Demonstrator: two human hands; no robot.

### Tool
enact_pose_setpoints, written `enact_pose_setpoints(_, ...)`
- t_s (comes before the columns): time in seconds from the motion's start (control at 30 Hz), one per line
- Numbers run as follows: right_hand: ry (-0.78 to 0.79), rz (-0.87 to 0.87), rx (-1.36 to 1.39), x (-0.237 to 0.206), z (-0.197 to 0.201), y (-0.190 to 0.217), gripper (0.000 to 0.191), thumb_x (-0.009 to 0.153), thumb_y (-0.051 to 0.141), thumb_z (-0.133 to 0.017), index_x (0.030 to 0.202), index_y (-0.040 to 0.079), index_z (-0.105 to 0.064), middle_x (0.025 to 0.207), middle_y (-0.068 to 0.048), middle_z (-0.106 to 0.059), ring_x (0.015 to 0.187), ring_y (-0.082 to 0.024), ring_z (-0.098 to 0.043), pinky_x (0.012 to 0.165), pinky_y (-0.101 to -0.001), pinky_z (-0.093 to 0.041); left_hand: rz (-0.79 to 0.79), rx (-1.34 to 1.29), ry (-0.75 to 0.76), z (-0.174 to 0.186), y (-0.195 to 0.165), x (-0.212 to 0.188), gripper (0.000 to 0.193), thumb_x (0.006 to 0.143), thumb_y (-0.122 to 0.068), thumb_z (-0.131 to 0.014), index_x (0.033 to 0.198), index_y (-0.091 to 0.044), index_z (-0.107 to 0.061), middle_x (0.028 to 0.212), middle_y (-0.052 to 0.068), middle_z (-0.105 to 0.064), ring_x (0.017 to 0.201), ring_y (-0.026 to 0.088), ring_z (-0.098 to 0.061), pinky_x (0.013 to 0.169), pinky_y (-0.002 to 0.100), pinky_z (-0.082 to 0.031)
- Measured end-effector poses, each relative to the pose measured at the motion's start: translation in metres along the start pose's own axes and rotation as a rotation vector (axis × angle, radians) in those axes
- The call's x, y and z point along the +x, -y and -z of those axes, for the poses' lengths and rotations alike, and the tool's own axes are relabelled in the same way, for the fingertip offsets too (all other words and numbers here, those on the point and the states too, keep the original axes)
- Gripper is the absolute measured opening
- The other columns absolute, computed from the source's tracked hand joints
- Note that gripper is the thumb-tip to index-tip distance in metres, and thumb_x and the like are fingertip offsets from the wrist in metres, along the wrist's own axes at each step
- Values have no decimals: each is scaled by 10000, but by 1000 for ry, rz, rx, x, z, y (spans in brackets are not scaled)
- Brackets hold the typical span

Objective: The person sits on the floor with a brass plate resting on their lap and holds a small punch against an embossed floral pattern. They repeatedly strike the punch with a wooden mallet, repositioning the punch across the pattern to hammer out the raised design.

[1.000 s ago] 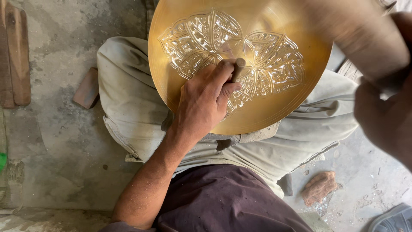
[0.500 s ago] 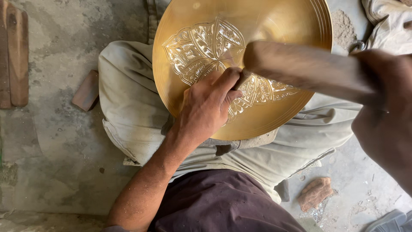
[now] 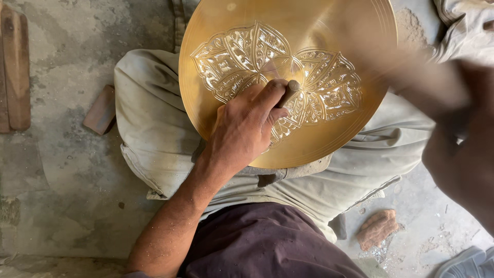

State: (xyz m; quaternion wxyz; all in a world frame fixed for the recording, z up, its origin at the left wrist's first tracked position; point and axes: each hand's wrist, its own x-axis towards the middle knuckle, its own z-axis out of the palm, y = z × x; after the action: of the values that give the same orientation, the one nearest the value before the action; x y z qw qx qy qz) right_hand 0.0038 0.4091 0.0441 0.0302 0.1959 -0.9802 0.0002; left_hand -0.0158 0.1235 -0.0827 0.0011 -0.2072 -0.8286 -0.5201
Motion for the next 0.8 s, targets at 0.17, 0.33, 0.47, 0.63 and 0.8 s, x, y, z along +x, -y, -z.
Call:
enact_pose_setpoints(0.17,39,-50,-5,-8,-6,-5,399,968,-161,-585,1355,-83,-643,1088,-242,-699,936,-305,-706,862,-389,-602,-20,-37,5,0,1,-2,387,1015,-98,-704,1344,-165,-510,1048,49,-683,909,202,-754,697,338,-627)
enact_pose_setpoints(0.33,91,-111,-56,-14,-9,-5,406,975,-124,-605,1369,-41,-659,1082,-225,-707,939,-285,-705,885,-371,-600,-15,16,34,0,2,-2,383,1008,-100,-724,1333,-154,-528,998,62,-675,847,213,-736,643,344,-618)
enact_pose_setpoints(0.47,127,-193,-50,-17,-10,-2,358,997,-106,-618,1340,-6,-646,1081,-197,-701,951,-278,-700,890,-369,-587,4,-13,39,0,2,-3,350,1021,-102,-718,1311,-148,-526,996,51,-679,859,198,-745,651,336,-617)
enact_pose_setpoints(0.63,79,-242,-6,-14,-13,4,386,930,-126,-645,1302,-24,-639,1080,-234,-681,917,-324,-694,849,-404,-579,-30,-32,32,3,1,-2,349,1001,-102,-715,1293,-133,-526,1006,63,-681,873,217,-743,678,359,-606)
enact_pose_setpoints(0.8,-32,-139,67,-6,0,8,406,957,-130,-603,1360,-115,-549,1096,-281,-658,903,-345,-704,772,-384,-577,-26,-17,15,6,-3,0,307,1005,-103,-713,1267,-101,-553,967,85,-669,838,271,-721,642,413,-572)
